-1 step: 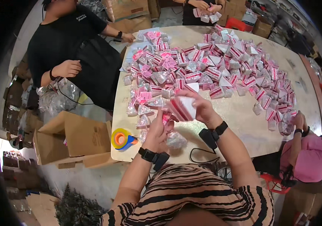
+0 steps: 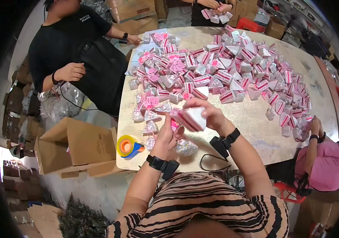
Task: The person gathers small, individually wrapped items from a table and places them into a cardboard box. They then move to a different table where they sit and continue to handle and organize the wrapped items, occasionally using a tape dispenser.
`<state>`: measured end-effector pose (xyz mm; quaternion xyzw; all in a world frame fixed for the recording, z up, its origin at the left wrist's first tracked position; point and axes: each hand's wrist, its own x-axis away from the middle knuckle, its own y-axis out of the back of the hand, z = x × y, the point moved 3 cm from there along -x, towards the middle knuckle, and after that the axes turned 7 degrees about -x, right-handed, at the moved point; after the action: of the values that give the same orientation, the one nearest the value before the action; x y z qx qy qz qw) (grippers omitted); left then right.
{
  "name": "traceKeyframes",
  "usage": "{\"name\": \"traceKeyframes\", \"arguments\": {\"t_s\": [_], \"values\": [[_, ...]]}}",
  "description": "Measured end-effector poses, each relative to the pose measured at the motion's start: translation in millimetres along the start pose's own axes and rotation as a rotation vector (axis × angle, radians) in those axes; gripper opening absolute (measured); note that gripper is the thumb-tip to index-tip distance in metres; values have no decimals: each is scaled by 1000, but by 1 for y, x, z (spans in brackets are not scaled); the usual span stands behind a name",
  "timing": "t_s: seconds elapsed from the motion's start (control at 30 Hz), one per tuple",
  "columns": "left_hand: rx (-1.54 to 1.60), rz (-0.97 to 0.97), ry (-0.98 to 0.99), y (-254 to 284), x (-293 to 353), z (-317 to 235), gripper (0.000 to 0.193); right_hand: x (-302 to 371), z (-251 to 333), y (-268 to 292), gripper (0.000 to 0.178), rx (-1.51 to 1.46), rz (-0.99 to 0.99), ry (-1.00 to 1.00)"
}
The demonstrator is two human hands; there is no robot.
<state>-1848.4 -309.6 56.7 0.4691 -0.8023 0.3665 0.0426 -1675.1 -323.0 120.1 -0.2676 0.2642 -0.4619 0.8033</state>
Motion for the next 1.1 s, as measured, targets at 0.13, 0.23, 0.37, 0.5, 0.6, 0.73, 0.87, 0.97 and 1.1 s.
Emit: {"name": "traceKeyframes", "arguments": {"t_s": [0.13, 0.23, 0.37, 0.5, 0.6, 0.73, 0.87, 0.97, 1.1], "values": [[42, 38, 32, -23, -6, 6, 62, 24, -7, 5, 60, 242, 64, -151], [-60, -1, 71, -3, -16, 23, 40, 29, -6, 1, 54, 375, 104, -205], [-89, -32, 90, -5, -14, 21, 24, 38, -9, 27, 45, 303, -23, -162], [-137, -268, 134, -23, 2, 17, 26, 32, -26, 89, 29, 1133, -433, -76], [-173, -201, 109, -22, -1, 31, 30, 4, -39, 133, 26, 1525, -566, -58], [-235, -143, 22, -27, 8, 23, 24, -50, -61, 170, 27, 1418, -899, -311], [-332, -201, -15, -17, 12, 23, 20, -69, -114, 210, 28, 1076, -1146, -321], [-223, -270, 13, -12, 16, 25, 27, -75, -124, 219, 22, 1052, -1190, 93], [-112, -325, 38, 1, 7, 24, 51, -56, -51, 154, 14, 1327, -867, 306]]}}
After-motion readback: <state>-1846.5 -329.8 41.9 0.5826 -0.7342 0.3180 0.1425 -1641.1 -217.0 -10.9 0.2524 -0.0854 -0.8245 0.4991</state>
